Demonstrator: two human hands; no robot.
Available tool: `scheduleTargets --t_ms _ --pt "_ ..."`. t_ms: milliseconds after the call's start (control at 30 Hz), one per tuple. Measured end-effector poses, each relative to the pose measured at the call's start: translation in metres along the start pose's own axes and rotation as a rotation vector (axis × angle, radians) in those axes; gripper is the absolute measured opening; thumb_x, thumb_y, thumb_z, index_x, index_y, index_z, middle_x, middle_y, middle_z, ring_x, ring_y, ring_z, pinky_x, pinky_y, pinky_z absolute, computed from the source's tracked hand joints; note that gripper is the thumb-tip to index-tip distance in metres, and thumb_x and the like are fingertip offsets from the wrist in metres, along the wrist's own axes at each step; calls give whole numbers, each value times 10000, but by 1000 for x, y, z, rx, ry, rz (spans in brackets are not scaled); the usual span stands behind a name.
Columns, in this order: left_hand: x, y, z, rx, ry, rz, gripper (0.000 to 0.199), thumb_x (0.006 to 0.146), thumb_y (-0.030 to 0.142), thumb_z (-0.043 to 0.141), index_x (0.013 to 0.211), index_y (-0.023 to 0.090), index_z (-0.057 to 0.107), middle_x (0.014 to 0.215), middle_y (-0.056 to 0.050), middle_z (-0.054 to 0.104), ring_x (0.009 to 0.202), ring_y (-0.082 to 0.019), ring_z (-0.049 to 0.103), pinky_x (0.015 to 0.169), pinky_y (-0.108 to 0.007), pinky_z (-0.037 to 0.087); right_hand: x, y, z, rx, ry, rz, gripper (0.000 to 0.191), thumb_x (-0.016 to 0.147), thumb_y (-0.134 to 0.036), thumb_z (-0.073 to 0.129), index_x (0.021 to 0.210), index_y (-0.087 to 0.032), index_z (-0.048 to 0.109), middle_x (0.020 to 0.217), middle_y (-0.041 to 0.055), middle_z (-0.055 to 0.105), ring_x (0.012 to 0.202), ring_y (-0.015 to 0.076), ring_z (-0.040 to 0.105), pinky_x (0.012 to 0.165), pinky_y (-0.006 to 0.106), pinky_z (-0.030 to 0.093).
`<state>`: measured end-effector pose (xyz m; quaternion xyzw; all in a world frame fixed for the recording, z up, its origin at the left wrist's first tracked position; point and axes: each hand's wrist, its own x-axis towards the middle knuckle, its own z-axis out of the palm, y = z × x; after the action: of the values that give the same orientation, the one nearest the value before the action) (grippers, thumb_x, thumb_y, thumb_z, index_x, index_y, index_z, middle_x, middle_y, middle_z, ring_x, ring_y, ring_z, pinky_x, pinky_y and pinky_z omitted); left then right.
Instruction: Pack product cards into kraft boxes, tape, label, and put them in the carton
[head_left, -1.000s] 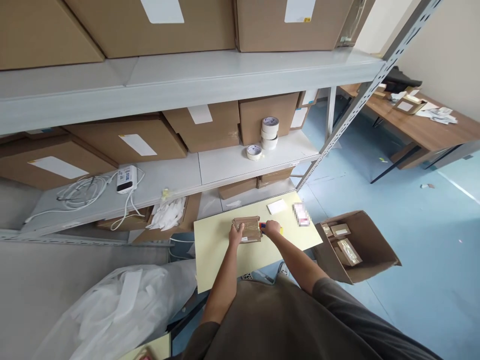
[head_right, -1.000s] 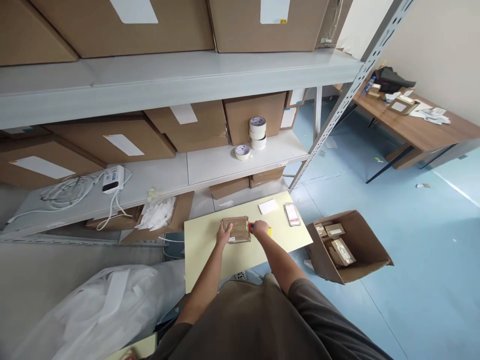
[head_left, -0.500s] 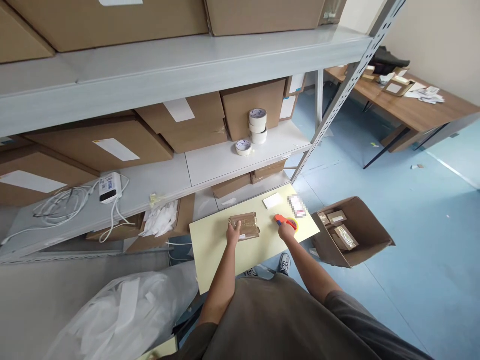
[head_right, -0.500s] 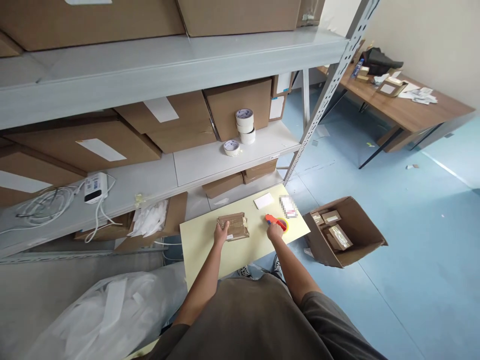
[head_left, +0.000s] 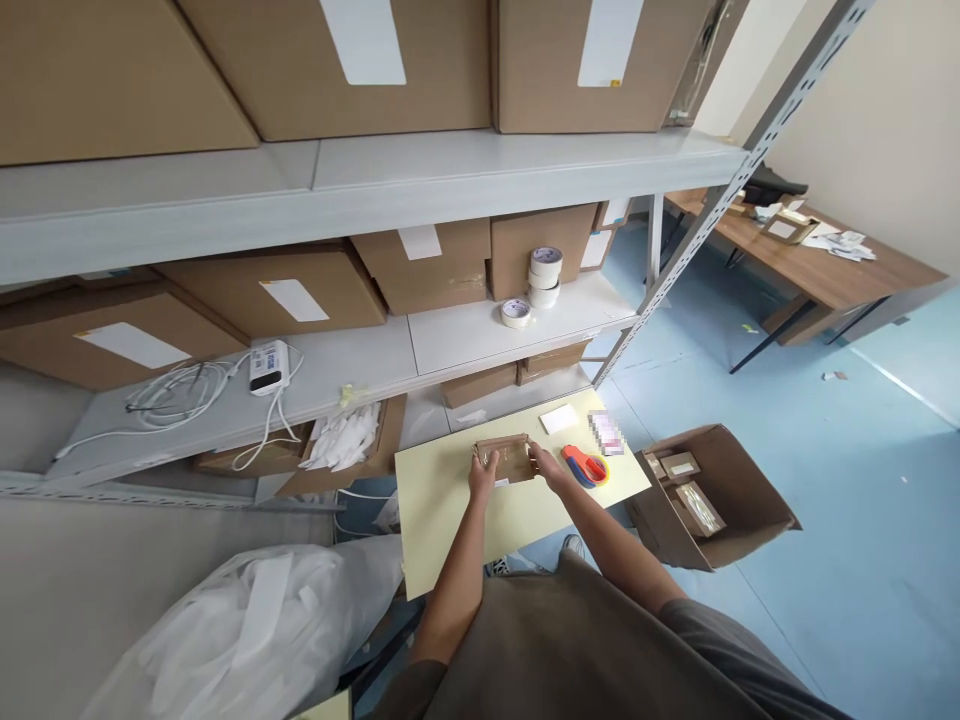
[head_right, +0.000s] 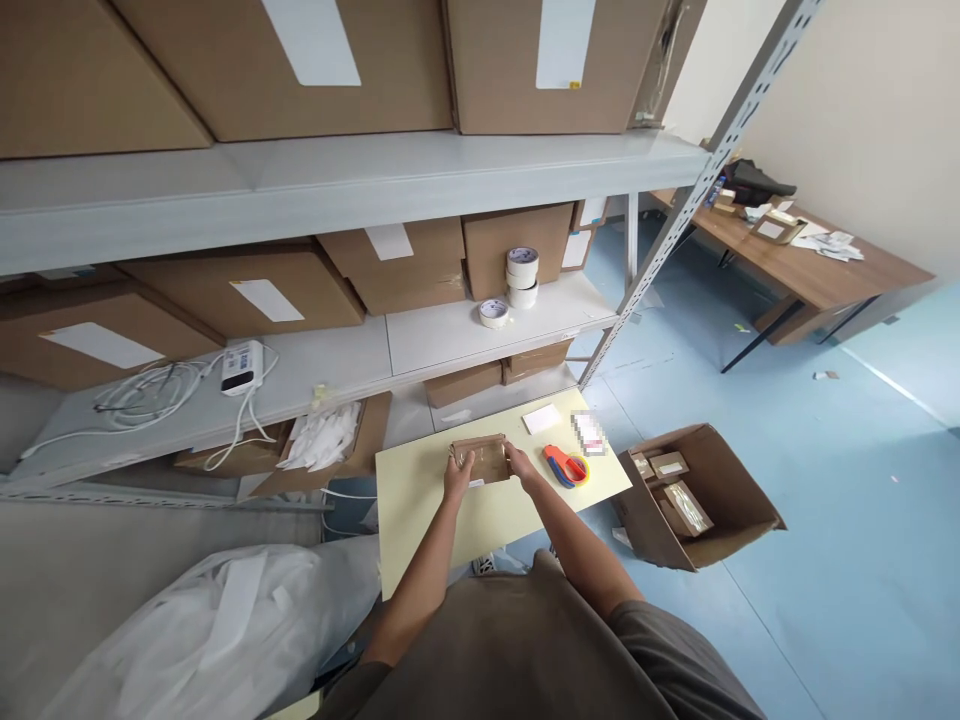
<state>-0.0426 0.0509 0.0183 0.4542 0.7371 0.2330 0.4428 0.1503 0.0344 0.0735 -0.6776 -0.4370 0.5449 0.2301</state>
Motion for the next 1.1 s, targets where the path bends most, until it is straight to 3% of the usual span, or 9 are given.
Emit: scheduleTargets --t_ms 133,200,333,467,633,767,900,1000,1100 --pt "-6 -14 -13 -296 -32 260 723 894 446 740 1531 246 463 1407 -116 695 1260 -239 686 1052 -358 554 -4 -1 3 179 46 -37 903 1000 -743 51 1512 -179 535 1365 169 686 1244 257 674 952 337 554" --pt "-9 -24 -16 -386 -81 305 843 802 410 831 1540 250 457 1411 -120 691 1252 -257 690 1065 -397 556 -3 4 10 169 57 -33 855 1011 -719 83 1542 -198 504 1418 155 662 1326 245 625 997 343 534" --pt "-19 -48 -5 -418 -175 176 774 695 376 918 1373 170 607 1333 -174 726 1190 -310 722 1069 -468 557 0 22 28 94 13 29 759 996 -734 272 1462 -235 604 1432 125 671 1291 259 642 998 367 540" --pt "-35 -71 12 -390 -220 37 522 861 514 782 1254 185 686 1335 -199 725 1243 -311 705 1075 -439 548 -2 43 42 87 12 16 698 970 -728 413 1374 -228 685 1405 110 698 1270 269 659 1051 379 529" --pt "-40 -74 15 -226 -157 19 488 935 560 668 1262 198 686 1318 -205 732 1282 -311 684 1061 -396 537 -2 57 38 75 41 41 685 988 -695 434 1413 -213 671 1481 108 652 1378 279 601 1131 391 492" --pt "-31 -51 7 87 66 33 632 934 442 660 1488 172 518 1534 -196 581 1462 -311 520 1181 -405 438 2 55 12 -5 152 58 730 1009 -693 398 1521 -203 573 1582 118 555 1481 276 502 1191 398 436" --pt "-17 -6 13 175 246 243 568 972 376 583 1506 193 517 1555 -156 557 1494 -291 456 1248 -402 354 15 48 -37 -77 209 16 683 1052 -612 345 1595 -219 472 1635 88 493 1509 235 468 1192 348 426" --pt "-3 37 36 134 168 345 454 1003 352 522 1435 234 594 1449 -128 641 1368 -272 573 1167 -386 445 31 44 -80 -106 245 7 649 1066 -517 339 1631 -203 402 1659 82 460 1524 205 444 1196 327 409" --pt "18 74 72 109 25 363 417 998 319 530 1390 221 632 1363 -128 686 1180 -250 677 1044 -356 521 54 45 -118 -154 267 16 648 1060 -467 367 1640 -176 376 1677 89 430 1535 200 426 1213 327 385"
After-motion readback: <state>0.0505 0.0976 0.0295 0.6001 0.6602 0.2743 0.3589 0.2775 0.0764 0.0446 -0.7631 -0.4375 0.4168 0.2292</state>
